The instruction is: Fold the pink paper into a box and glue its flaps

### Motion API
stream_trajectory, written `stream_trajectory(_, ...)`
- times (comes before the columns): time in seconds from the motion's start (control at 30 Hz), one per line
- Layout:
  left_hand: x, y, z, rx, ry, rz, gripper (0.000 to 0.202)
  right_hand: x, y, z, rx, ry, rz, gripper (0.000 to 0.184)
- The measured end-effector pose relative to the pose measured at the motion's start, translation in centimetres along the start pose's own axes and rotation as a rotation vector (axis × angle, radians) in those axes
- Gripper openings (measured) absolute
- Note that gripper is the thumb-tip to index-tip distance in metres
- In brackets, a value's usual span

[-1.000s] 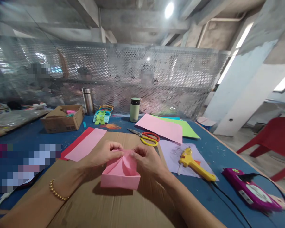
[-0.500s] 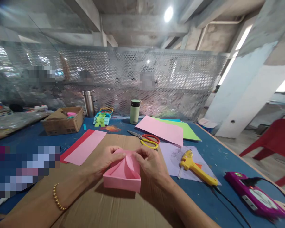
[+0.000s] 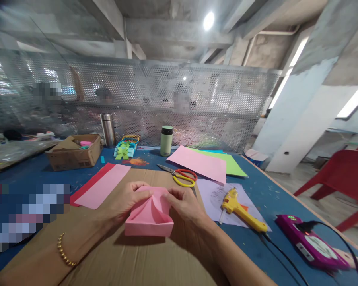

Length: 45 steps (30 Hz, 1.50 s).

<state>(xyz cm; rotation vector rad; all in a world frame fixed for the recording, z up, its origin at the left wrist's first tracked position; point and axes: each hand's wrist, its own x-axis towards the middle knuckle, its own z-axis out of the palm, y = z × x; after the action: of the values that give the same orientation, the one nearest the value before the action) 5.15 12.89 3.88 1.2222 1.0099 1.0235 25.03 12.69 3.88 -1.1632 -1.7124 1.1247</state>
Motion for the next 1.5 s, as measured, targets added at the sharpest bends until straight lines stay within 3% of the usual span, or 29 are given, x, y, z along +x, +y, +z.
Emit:
stream_trajectory(0.23, -0.7, 1.2, 0.1, 0.162, 0.016, 0.025, 0.017, -0.3, -0.2, 0.5, 0.081, 0.015, -0.009, 0.044)
stream_trajectory(0.53, 0.2, -1.2, -0.1, 0.203, -0.038, 0.164, 0.023, 0.2, 0.3, 1.5, 0.097, 0.104, 0.037, 0.045)
stream_trajectory(0.67, 0.4, -1.4, 0.2, 0.151, -0.064, 0.14, 0.022, 0.3, -0.1, 1.5, -0.027, 0.177, -0.011, 0.04)
stream_trajectory(0.87, 0.5, -1.6, 0.3, 0.045, -0.004, 0.074, 0.022, 0.3, -0.4, 1.1, -0.118, 0.22, -0.037, 0.039)
stream_trajectory(1.17, 0.2, -1.1, 0.3, 0.08, 0.031, 0.035, 0.028, 0.7, 1.8, 0.4, -0.208, 0.25, -0.064, 0.036)
stream_trajectory(1.5, 0.6, -1.2, -0.1, 0.06, -0.03, 0.08, 0.033, 0.7, 1.4, -0.1, -0.231, 0.17, -0.07, 0.039)
